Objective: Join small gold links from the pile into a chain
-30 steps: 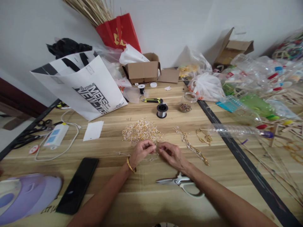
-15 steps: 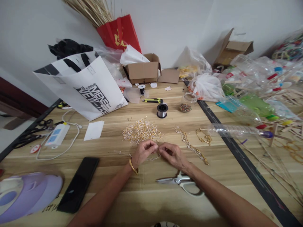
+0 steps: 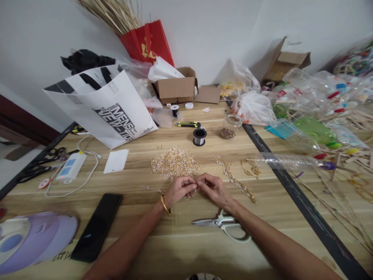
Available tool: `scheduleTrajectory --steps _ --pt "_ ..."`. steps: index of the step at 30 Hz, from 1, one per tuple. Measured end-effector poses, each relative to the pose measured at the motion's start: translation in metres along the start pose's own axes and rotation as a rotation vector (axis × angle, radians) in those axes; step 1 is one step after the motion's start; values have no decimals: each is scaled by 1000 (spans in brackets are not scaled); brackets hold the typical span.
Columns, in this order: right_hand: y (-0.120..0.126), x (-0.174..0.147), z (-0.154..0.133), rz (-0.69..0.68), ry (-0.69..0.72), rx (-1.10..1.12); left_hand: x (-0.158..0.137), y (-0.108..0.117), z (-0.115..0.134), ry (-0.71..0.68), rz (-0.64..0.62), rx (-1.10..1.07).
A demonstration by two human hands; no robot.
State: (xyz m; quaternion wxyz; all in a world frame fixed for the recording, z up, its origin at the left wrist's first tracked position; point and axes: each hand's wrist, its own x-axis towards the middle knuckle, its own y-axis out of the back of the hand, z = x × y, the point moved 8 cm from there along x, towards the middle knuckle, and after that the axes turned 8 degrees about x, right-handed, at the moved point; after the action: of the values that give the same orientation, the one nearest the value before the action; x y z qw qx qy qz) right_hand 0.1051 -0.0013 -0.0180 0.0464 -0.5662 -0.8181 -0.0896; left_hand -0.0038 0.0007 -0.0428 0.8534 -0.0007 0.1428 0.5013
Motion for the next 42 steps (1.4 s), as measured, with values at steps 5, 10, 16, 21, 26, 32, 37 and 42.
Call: scheduleTrajectory --steps 5,10,16,21,26,32,37,42 --pt "0 0 1 0 -8 -3 0 -1 -2 5 -5 -6" --pt "1 0 6 15 -29 -15 0 -1 -2 -15 19 22" --pt "3 0 9 31 -40 -46 -1 -4 1 -76 44 64" --pt "4 -1 10 34 -46 -60 -2 -6 5 -146 69 136" --pt "5 -1 15 49 -56 -74 -4 -6 8 -185 114 403" --pt "5 -1 15 53 -59 -124 -11 -7 20 -283 188 755" --pt "4 -1 11 44 -63 -124 -13 -10 23 -331 182 777" --pt "10 -2 9 110 -47 -75 -10 -1 19 -266 218 658"
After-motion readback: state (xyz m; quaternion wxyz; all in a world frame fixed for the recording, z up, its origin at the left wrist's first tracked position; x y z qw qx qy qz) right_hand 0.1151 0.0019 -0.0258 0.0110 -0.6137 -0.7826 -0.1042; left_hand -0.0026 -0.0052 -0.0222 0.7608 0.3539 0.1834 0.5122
